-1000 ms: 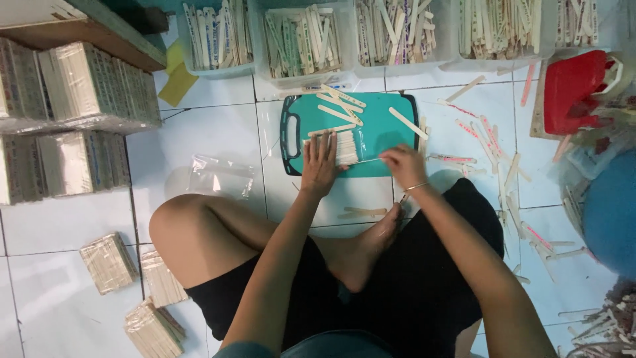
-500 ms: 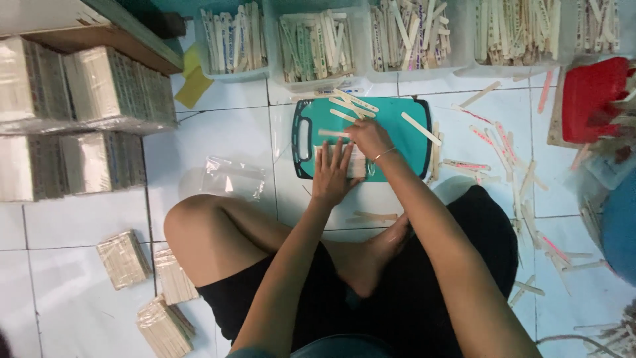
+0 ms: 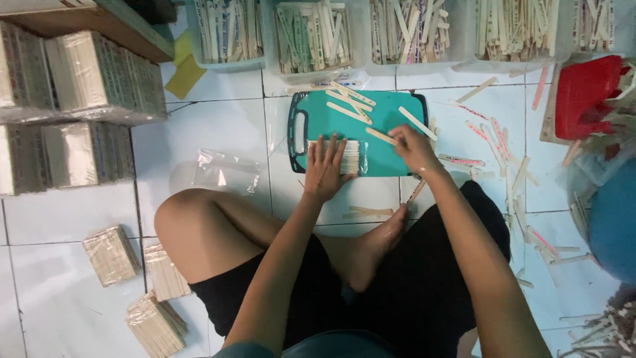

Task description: A person sits on the floor and organizes loose wooden sticks into neat, aligned bundles using a green board as a guide.

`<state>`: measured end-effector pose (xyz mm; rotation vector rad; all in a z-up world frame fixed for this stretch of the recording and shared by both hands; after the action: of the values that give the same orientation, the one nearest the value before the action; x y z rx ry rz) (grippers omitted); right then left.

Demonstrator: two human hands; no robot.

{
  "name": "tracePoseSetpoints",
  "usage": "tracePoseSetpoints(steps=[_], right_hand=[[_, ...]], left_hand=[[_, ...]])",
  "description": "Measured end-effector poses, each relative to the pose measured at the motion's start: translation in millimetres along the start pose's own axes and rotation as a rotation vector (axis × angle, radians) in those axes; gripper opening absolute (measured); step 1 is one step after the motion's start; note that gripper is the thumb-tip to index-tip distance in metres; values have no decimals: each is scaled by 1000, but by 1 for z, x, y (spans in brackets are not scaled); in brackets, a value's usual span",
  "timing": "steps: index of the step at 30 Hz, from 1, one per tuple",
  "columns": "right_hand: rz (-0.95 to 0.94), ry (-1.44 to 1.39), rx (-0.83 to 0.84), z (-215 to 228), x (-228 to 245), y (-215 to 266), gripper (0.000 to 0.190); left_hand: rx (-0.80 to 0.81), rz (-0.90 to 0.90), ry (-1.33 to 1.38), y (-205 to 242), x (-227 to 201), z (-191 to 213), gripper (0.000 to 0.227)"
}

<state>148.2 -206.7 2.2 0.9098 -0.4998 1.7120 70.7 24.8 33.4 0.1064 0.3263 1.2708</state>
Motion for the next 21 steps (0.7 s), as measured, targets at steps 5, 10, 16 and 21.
tracePoseSetpoints(steps=[5, 10, 16, 21], right_hand=[[-210, -216, 116, -7, -13, 40, 25], [-204, -248, 69, -21, 2, 34, 24], [-178, -239, 5, -16, 7, 33, 17], [-160, -241, -25, -12, 24, 33, 13]], left_hand=[[6, -24, -45, -5, -4, -8, 96], [25, -47, -27, -7, -7, -11, 95], [-1, -43, -57, -6, -5, -10, 97], [-5, -42, -68, -6, -3, -10, 98]])
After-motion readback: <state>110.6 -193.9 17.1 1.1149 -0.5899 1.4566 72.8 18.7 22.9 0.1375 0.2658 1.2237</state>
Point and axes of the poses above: each hand's wrist, its own y-axis away from the middle knuckle, its own z-axis out of the back of the hand, x = y × z, the point moved 10 cm from there along -y, towards the middle knuckle, and after that the axes turned 10 degrees about -y, right-handed, at the moved point
